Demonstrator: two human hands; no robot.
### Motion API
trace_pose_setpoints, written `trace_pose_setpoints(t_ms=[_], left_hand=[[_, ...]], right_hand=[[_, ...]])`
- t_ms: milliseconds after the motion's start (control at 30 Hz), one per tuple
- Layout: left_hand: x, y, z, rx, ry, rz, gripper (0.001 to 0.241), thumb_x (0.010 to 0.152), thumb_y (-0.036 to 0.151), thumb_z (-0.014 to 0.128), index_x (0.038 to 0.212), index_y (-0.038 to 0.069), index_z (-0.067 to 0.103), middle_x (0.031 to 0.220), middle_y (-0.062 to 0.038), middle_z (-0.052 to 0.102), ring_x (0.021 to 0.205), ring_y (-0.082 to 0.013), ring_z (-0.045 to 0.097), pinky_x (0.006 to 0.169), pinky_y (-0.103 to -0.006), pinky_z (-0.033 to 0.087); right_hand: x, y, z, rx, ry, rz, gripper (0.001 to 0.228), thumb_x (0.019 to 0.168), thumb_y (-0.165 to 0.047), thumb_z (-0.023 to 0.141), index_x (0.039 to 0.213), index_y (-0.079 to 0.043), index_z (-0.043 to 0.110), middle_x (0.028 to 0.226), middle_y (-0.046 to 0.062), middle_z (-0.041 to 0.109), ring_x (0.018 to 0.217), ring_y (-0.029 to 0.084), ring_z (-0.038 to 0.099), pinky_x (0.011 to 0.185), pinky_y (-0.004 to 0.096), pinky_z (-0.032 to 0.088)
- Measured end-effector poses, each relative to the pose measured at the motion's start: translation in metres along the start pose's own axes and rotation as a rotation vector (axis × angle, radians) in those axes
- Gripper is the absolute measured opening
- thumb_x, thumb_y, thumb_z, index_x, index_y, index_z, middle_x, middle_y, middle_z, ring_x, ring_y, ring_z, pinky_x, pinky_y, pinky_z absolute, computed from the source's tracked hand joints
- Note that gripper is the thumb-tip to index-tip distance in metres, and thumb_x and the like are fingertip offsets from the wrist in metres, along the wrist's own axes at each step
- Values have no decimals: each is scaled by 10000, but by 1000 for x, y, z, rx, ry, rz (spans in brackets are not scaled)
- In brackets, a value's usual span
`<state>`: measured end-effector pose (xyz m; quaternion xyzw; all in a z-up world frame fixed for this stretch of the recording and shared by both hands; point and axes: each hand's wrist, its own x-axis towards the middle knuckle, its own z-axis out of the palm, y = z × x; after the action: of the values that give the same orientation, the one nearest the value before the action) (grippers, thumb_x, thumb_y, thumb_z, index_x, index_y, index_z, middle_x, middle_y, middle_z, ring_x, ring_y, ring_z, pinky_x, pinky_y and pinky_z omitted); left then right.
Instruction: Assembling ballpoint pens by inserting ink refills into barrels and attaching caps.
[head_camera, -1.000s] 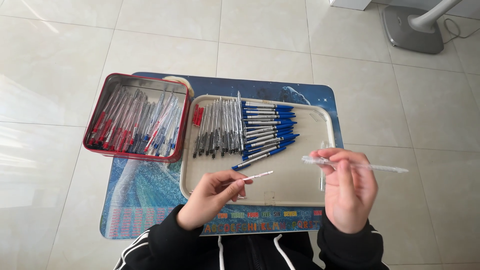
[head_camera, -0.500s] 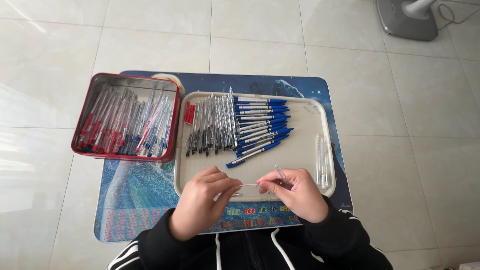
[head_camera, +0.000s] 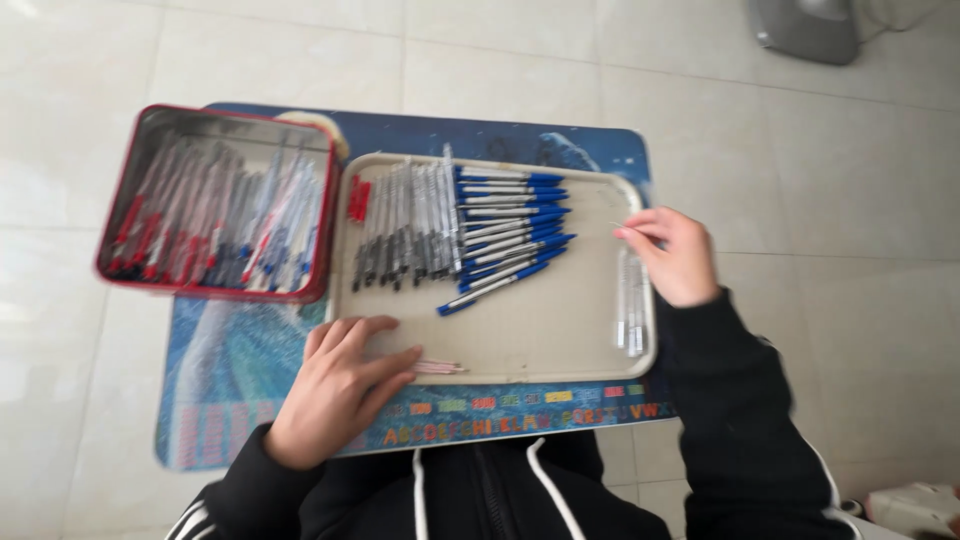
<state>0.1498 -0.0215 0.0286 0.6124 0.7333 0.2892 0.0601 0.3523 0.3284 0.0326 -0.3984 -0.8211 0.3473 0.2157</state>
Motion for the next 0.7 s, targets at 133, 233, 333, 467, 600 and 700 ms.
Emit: trace_pose_setpoints(t_ms=[133,233,333,467,600,700], left_hand=[[-4,0,9,-27,22,-9,239,879,356,562,1045,272,713,1154,-55,553,1002,-256,532,853,-403,341],[-4,0,11,-41,57,-14,240,874,349,570,1037,262,723,1155,-47,564,1006,-252,533,860,-404,340],[-5,-1,12,-37,51,-19,241,873,354,572,1036,261,724,1160,-45,563,1012,-255,529,845,-407,343],[-5,-2,13,-40,64,-16,237,871,354,576,1029,260,725,1155,-47,565,1008,-255,534,847,-407,347],[-5,-2,13,-37,74,-17,218,863,351,584,1007,273,727,1147,-42,571,1004,-255,539,845,-414,350],[-4,-3,16,-28,80,-15,210,855,351,590,999,283,726,1147,-39,577,989,-250,542,838,-414,362]], right_hand=[[26,15,14,-247,74,-37,16,772,-162,737,788,-164,734,774,-47,714,619,77,590,675,222,485],[34,23,23,-379,45,16,55,784,-181,696,738,-201,720,690,-37,523,585,127,453,615,270,435],[40,35,27,-444,79,-16,52,799,-231,721,819,-185,731,763,-21,572,600,141,490,624,296,460],[17,21,5,-365,102,-174,386,916,-367,590,1123,-43,630,833,61,559,721,188,500,645,343,431],[-29,37,-18,-372,-59,13,445,972,-108,318,1395,27,338,1084,218,426,1008,366,489,939,413,364],[-62,36,-17,-492,-56,-1,423,933,-48,403,1347,38,434,987,195,503,841,350,564,808,413,447]])
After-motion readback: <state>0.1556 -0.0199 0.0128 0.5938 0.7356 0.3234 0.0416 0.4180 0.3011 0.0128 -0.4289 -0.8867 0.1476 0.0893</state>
